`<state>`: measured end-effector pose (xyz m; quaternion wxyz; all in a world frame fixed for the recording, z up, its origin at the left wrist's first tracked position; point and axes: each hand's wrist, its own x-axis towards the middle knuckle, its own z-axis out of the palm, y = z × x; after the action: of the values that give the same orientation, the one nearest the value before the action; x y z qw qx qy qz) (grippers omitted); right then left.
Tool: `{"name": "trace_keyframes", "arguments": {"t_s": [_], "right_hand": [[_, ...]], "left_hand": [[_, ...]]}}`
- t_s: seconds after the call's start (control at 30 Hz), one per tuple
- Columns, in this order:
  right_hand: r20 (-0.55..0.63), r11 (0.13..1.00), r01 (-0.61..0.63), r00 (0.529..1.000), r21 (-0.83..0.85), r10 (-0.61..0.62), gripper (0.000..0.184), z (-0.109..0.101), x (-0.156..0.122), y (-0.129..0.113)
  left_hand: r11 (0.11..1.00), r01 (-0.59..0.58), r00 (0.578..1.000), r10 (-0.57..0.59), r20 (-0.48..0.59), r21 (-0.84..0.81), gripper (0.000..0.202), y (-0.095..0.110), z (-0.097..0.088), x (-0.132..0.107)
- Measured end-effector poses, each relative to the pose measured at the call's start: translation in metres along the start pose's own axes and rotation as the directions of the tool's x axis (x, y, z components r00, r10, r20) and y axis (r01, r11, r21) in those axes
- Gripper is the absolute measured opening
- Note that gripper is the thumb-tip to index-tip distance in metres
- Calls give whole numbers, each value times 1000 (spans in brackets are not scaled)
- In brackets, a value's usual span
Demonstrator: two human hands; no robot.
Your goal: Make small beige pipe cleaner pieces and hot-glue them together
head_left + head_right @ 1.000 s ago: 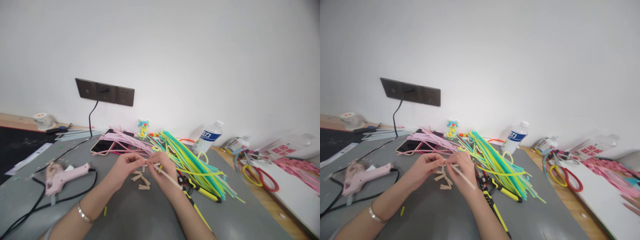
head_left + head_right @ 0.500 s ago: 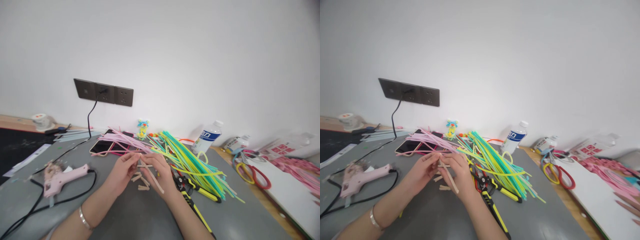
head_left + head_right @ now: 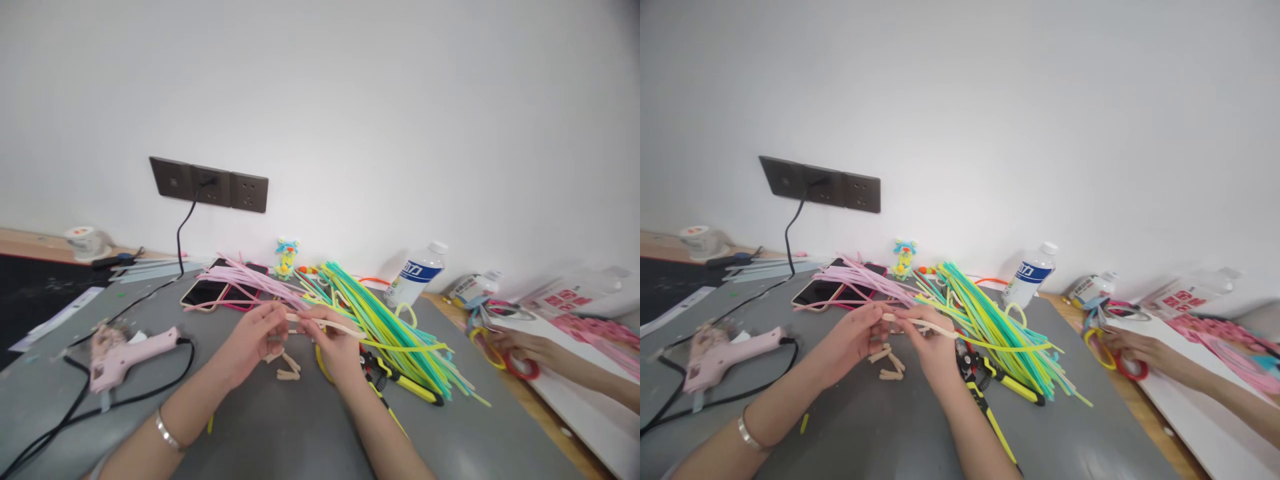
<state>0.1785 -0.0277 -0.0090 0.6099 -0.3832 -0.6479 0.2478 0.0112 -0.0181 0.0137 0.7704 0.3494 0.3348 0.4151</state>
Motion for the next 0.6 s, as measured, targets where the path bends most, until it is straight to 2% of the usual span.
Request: {"name": "trace_keyframes", "arguments": {"t_s": [0.1,0.2,0.27,0.37,0.47,0.6], "right_hand": [[130,989,-97,988,109,83,13,-2,3,1],[159,969,-165,978,183,137,22,-2,5,1],[197,941,-225,964,252,177,26,-2,7,0],[338,886,-325,917,331,211,30,-4,9,-1],[437,853,-392,871,345,223,32,-5,10,-4],[465,847,-421,851,324,246,34,-5,9,-7]], "left_hand": [[993,-5,999,1,32,118,41,3,-3,0],[982,1,996,-18,87,189,41,4,-6,1],[972,31,987,-66,145,232,39,4,-9,1],[959,91,967,-150,206,268,36,3,-11,1],[955,130,956,-192,221,266,37,0,-12,2],[958,146,960,-197,198,246,38,1,-10,1]]}}
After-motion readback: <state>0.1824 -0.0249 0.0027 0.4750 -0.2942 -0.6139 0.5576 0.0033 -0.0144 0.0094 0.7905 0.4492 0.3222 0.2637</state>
